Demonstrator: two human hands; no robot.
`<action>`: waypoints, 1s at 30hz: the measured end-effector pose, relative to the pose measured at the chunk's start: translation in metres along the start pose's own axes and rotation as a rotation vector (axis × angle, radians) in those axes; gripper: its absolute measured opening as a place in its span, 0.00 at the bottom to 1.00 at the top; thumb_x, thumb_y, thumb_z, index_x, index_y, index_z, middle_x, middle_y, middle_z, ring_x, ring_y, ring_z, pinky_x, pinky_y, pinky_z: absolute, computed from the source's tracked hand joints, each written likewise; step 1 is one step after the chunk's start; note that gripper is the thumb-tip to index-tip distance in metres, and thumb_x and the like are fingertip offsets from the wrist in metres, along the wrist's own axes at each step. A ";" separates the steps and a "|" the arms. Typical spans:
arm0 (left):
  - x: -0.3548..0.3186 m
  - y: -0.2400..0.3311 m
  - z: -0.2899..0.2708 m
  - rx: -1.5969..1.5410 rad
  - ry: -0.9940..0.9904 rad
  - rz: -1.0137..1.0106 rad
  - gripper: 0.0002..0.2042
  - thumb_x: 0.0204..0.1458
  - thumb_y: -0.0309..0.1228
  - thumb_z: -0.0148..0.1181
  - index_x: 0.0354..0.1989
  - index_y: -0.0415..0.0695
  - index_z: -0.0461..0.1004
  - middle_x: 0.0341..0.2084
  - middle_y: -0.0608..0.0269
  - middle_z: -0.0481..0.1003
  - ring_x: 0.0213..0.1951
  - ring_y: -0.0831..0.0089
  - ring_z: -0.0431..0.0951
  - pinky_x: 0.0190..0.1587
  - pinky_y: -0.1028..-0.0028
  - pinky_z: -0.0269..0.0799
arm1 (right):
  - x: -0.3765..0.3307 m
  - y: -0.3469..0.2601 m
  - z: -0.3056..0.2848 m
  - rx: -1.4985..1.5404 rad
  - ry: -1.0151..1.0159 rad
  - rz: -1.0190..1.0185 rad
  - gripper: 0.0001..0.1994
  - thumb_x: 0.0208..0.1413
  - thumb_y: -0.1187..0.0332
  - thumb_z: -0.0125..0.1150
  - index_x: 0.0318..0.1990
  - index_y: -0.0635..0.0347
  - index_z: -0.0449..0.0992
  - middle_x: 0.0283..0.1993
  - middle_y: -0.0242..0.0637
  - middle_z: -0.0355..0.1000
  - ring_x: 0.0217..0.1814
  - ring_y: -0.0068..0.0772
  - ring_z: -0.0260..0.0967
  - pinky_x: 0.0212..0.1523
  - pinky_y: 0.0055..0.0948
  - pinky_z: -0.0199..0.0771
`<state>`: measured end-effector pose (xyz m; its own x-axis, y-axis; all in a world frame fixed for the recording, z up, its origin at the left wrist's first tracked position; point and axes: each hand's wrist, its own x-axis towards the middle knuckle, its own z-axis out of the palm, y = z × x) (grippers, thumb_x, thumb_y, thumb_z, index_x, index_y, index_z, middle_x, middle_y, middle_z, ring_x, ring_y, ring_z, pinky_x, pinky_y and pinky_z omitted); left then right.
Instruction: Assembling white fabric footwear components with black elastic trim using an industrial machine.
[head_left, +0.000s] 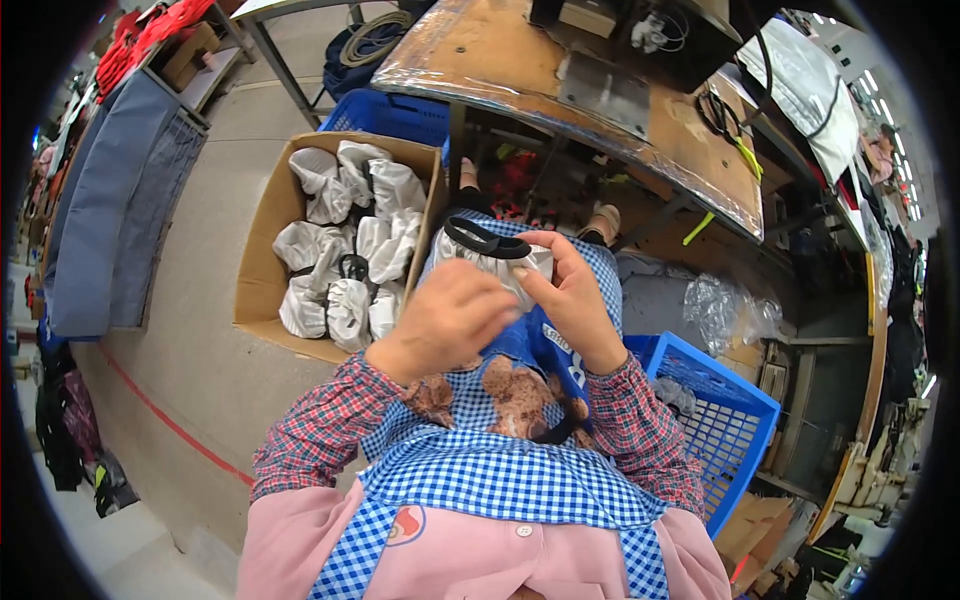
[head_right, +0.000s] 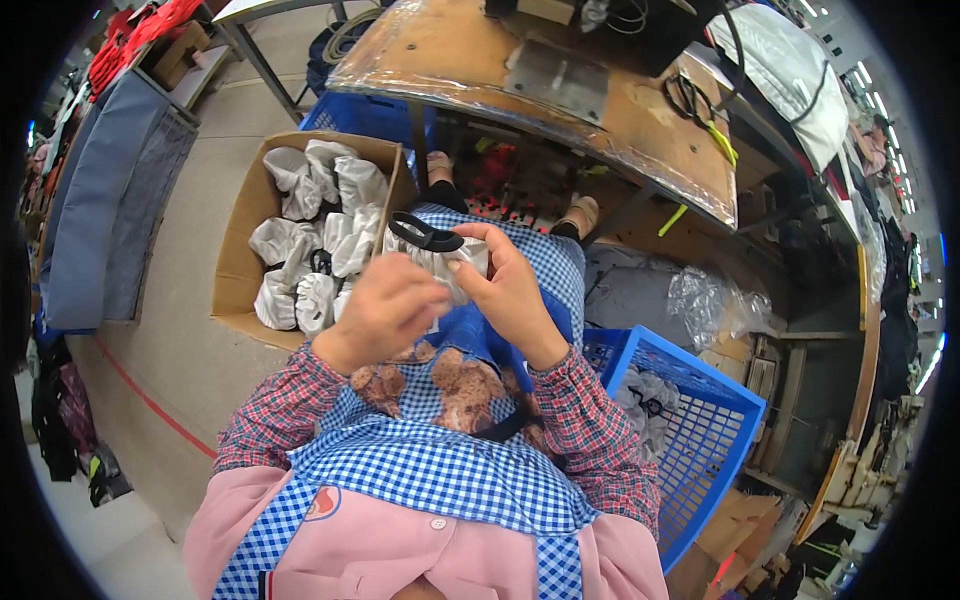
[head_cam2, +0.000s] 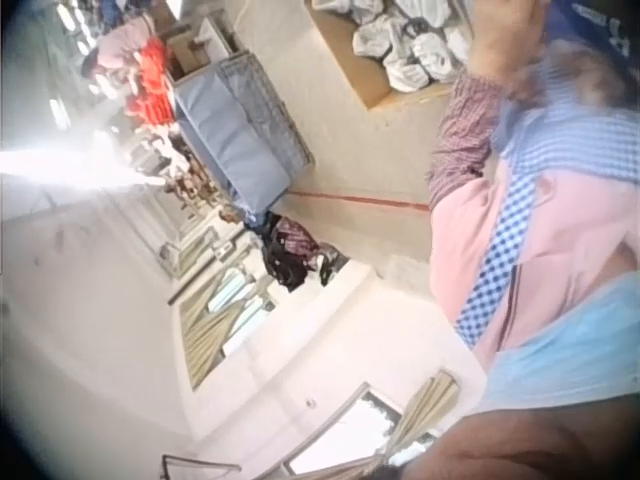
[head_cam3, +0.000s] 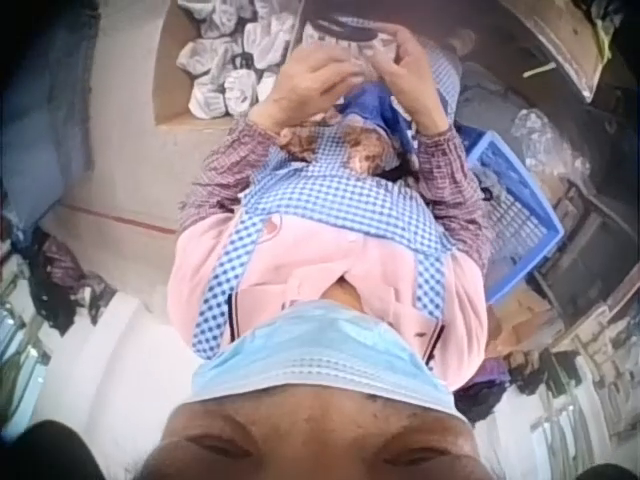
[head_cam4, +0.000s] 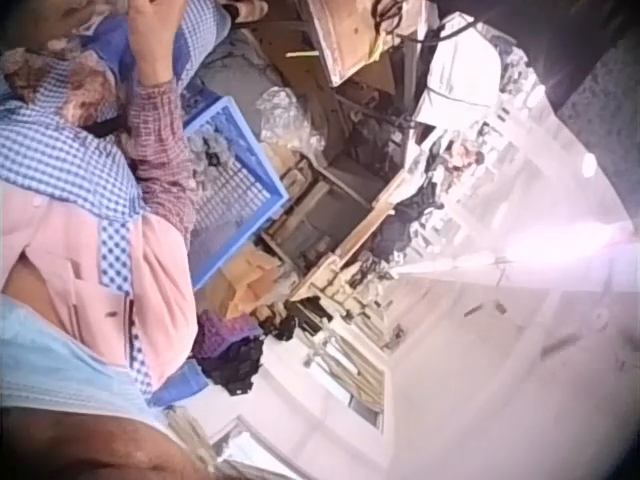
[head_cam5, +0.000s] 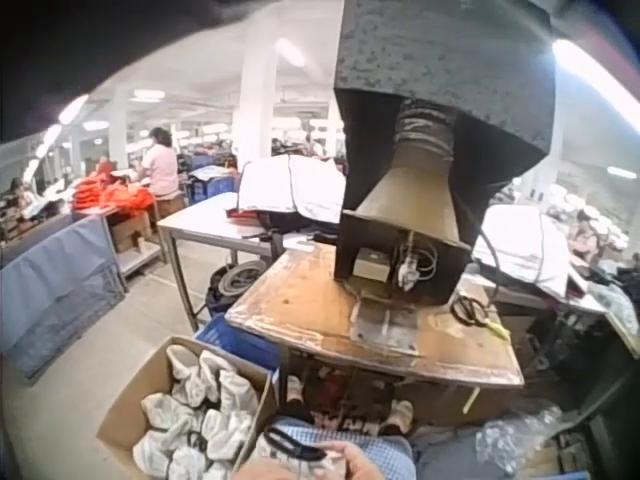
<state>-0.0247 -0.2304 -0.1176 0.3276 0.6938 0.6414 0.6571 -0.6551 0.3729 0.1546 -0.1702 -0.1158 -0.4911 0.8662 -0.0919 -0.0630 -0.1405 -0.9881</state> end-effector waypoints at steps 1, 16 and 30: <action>0.002 -0.003 -0.003 -0.039 0.077 -0.069 0.11 0.43 0.25 0.64 0.37 0.44 0.77 0.33 0.62 0.73 0.39 0.62 0.74 0.45 0.64 0.69 | -0.003 0.000 -0.004 -0.010 -0.008 0.008 0.17 0.57 0.75 0.57 0.54 0.63 0.67 0.42 0.29 0.71 0.39 0.16 0.69 0.38 0.17 0.72; 0.012 -0.006 -0.014 0.137 -0.016 -0.284 0.17 0.35 0.34 0.73 0.36 0.44 0.76 0.39 0.59 0.70 0.46 0.58 0.68 0.51 0.62 0.64 | -0.007 0.007 -0.016 0.442 -0.020 0.030 0.18 0.57 0.79 0.53 0.56 0.63 0.65 0.49 0.34 0.71 0.49 0.23 0.70 0.50 0.23 0.72; 0.017 -0.025 -0.022 -0.829 -0.082 -0.781 0.04 0.38 0.20 0.52 0.23 0.40 0.65 0.28 0.69 0.70 0.32 0.82 0.65 0.36 0.80 0.61 | -0.005 0.004 -0.023 0.095 -0.186 0.045 0.19 0.60 0.73 0.56 0.59 0.63 0.64 0.50 0.31 0.70 0.50 0.21 0.69 0.51 0.21 0.69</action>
<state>-0.0508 -0.2091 -0.1015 0.0896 0.9960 0.0056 0.0600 -0.0110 0.9981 0.1765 -0.1638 -0.1223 -0.6467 0.7559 -0.1021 -0.1151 -0.2290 -0.9666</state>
